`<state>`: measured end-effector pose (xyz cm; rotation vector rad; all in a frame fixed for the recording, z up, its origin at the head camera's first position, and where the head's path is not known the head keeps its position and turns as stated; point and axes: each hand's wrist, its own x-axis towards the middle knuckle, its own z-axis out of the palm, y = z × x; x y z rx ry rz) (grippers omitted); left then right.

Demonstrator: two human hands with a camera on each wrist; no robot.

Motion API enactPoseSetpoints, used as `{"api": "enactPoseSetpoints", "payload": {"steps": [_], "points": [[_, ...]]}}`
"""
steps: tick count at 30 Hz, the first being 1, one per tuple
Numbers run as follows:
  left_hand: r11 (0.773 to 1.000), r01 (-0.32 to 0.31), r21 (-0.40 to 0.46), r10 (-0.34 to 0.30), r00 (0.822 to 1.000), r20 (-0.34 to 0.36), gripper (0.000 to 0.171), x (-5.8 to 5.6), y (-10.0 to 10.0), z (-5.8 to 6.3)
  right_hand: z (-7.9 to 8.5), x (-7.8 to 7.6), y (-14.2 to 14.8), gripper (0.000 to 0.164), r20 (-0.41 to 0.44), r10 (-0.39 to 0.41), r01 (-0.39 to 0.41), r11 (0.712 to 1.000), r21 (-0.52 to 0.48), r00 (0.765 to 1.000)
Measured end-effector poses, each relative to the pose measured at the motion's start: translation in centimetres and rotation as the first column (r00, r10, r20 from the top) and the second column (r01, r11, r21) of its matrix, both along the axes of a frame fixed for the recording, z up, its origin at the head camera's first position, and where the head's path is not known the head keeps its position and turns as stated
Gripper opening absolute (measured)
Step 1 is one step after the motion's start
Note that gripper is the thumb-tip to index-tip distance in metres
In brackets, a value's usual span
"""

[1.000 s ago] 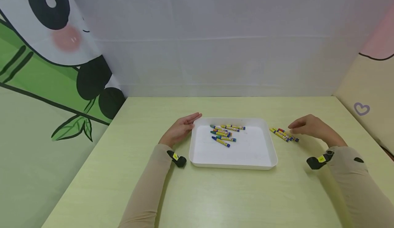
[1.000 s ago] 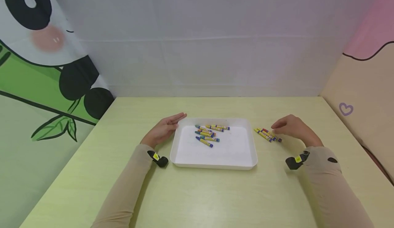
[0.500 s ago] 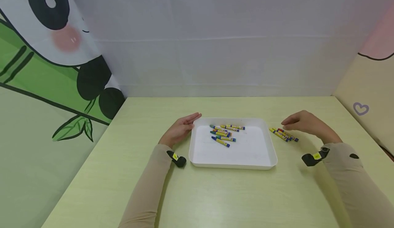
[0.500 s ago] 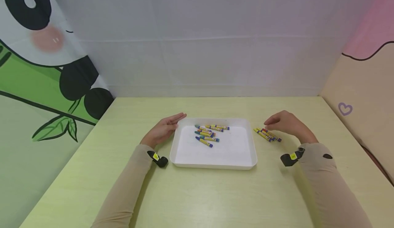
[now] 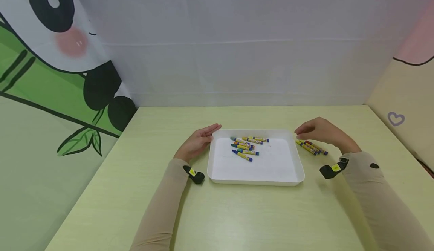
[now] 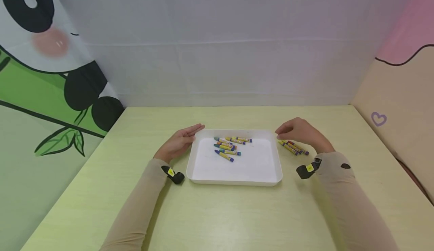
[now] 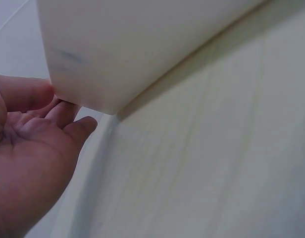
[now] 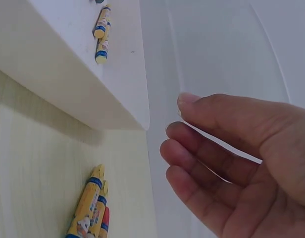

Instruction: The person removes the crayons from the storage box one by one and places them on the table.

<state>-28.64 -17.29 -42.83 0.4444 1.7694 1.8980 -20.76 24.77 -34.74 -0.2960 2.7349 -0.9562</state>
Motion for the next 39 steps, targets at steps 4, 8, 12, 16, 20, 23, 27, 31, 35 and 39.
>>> {"api": "enactPoseSetpoints", "payload": {"steps": [4, 8, 12, 16, 20, 23, 27, 31, 35, 39], "points": [[1.000, 0.005, 0.003, -0.005, 1.000, -0.001, 0.057, 0.0, 0.0, 0.0, 0.1, -0.3, -0.9, 0.036, -0.015, 0.031, -0.031, 1.000, -0.005, 0.999], [1.000, 0.004, 0.001, -0.004, 1.000, 0.002, 0.057, -0.1, -0.1, -0.1, 0.1, -0.7, -1.8, 0.035, -0.023, 0.055, -0.056, 0.998, -0.007, 0.998], [1.000, 0.000, -0.004, 0.000, 1.000, 0.003, 0.057, -0.1, 0.0, -0.1, 0.1, -1.0, -2.7, 0.035, -0.019, 0.076, -0.076, 0.997, -0.009, 0.997], [1.000, -0.004, -0.007, 0.004, 1.000, 0.005, 0.057, -0.1, 0.0, -0.1, -0.1, -1.2, -3.6, 0.034, -0.007, 0.099, -0.099, 0.995, -0.019, 0.995], [1.000, -0.005, -0.005, 0.005, 1.000, 0.007, 0.056, -0.1, 0.0, -0.1, -0.5, -1.6, -4.6, 0.032, -0.003, 0.134, -0.134, 0.991, -0.030, 0.991], [1.000, -0.002, -0.005, 0.002, 1.000, 0.007, 0.056, -0.2, 0.1, -0.1, -0.7, -1.9, -5.3, 0.030, -0.003, 0.156, -0.156, 0.987, -0.033, 0.988], [1.000, 0.000, -0.009, 0.000, 1.000, 0.004, 0.056, -0.3, 0.3, -0.1, -1.0, -2.4, -6.0, 0.026, 0.004, 0.178, -0.178, 0.983, -0.035, 0.984], [1.000, -0.002, -0.010, 0.002, 1.000, -0.006, 0.056, -0.4, 0.4, -0.1, -1.3, -3.1, -6.6, 0.027, 0.024, 0.200, -0.199, 0.979, -0.040, 0.979], [1.000, -0.007, -0.015, 0.007, 1.000, -0.004, 0.056, -0.5, 0.6, -0.1, -1.7, -3.7, -7.2, 0.027, 0.039, 0.230, -0.229, 0.972, -0.049, 0.972], [1.000, -0.012, -0.023, 0.012, 1.000, -0.002, 0.056, -0.7, 0.7, -0.2, -2.0, -4.2, -7.7, 0.026, 0.028, 0.288, -0.286, 0.957, -0.042, 0.957]]}}
